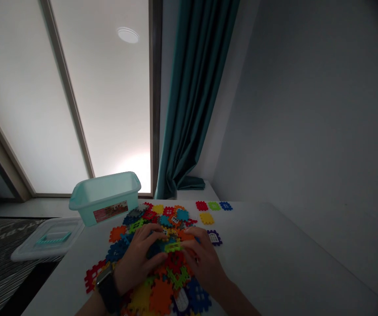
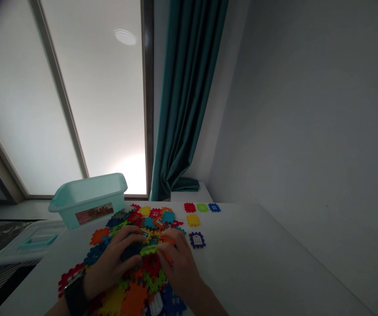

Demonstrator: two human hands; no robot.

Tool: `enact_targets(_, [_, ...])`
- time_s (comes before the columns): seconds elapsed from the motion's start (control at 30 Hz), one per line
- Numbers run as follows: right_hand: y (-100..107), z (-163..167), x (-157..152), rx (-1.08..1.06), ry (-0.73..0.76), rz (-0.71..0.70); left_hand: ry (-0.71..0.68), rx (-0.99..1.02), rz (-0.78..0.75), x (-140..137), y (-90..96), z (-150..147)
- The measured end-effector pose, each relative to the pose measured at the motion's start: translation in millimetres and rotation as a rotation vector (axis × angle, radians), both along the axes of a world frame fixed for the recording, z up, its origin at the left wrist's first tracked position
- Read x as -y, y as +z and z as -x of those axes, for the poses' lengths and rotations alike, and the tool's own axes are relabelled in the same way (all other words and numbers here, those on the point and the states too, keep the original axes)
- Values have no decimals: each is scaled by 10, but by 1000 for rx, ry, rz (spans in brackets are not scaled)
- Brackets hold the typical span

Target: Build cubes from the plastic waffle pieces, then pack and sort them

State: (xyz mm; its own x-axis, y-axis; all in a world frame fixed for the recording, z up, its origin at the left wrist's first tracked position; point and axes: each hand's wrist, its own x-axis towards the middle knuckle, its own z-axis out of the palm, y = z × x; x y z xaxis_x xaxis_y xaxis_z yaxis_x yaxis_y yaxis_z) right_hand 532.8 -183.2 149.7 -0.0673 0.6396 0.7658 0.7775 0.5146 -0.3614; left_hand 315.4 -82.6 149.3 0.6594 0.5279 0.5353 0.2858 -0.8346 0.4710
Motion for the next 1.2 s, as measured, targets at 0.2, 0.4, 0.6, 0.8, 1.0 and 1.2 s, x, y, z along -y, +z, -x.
enact_targets(0.2, [-8, 75, -31, -472, 12, 254, -25, 63, 148, 69, 85, -51])
enact_targets(0.4, [-24, 118, -46, -606, 47, 335, -27, 109, 234, 130, 191, -74])
enact_targets(0.6, [-31, 101, -55, -620, 83, 342, -38, 125, 403, 94, 216, -52])
enact_targets(0.8, [-37, 91, -52, -605, 90, 340, -31, 113, 405, 106, 248, -38])
enact_targets(1.0, [0, 100, -34, -567, 84, 308, -21, 91, 333, 105, 227, -57])
enact_targets(1.2, [37, 87, -15, -364, -30, 222, 22, 63, 195, 113, 181, -71])
